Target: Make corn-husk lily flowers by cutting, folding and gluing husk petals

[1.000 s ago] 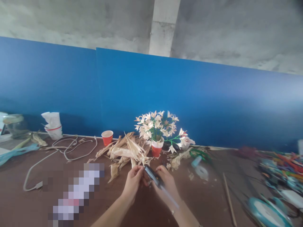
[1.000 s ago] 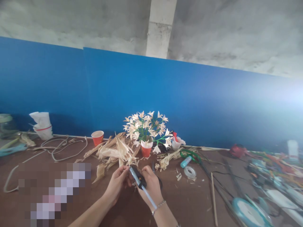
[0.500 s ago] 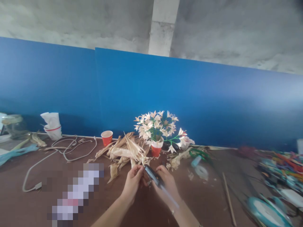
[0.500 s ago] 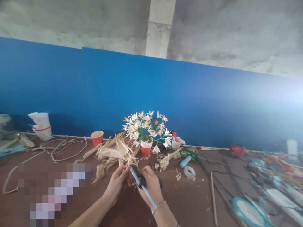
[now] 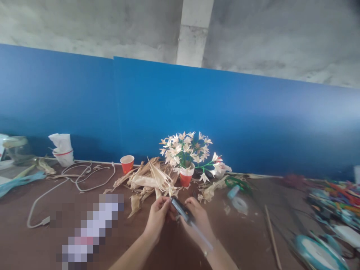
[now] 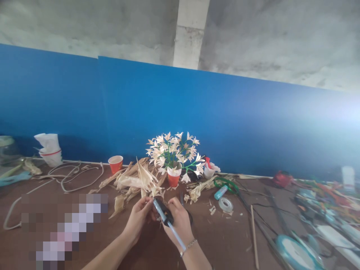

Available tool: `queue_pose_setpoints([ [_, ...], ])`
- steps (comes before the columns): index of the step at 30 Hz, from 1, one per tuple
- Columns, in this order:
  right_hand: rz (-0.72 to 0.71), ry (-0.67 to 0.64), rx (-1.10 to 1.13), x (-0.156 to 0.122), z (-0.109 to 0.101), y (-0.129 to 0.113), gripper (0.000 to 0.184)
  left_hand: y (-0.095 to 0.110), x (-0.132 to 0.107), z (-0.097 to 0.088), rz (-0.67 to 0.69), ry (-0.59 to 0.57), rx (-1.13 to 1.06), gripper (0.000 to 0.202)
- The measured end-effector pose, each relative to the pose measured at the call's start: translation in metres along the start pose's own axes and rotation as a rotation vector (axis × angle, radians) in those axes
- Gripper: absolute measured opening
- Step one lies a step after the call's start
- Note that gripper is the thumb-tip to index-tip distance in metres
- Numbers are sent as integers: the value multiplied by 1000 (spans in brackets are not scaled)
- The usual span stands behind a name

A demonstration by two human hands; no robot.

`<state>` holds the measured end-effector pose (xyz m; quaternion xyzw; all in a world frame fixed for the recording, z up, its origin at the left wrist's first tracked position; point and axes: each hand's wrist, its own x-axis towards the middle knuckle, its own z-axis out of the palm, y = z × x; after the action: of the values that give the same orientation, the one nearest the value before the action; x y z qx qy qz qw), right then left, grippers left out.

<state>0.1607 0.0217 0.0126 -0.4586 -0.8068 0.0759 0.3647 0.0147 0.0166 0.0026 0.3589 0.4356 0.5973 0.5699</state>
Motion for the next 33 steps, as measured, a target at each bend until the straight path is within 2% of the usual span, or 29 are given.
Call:
queue_pose_setpoints([
  [21, 24, -10, -11, 0, -2, 0, 13, 0, -1, 0, 31, -38, 3, 33],
  [24, 59, -6, -18, 1, 0, 1, 8, 1, -2, 0, 27, -36, 12, 33],
  [26, 133, 8, -36, 2, -1, 4, 8, 3, -2, 1, 29, -20, 10, 34],
  [29, 294, -34, -118, 2, -17, 17, 15, 5, -3, 1, 42, 17, -4, 35],
  [33, 435, -153, -301, -6, -64, 56, 16, 7, -5, 1, 30, 20, -27, 35],
])
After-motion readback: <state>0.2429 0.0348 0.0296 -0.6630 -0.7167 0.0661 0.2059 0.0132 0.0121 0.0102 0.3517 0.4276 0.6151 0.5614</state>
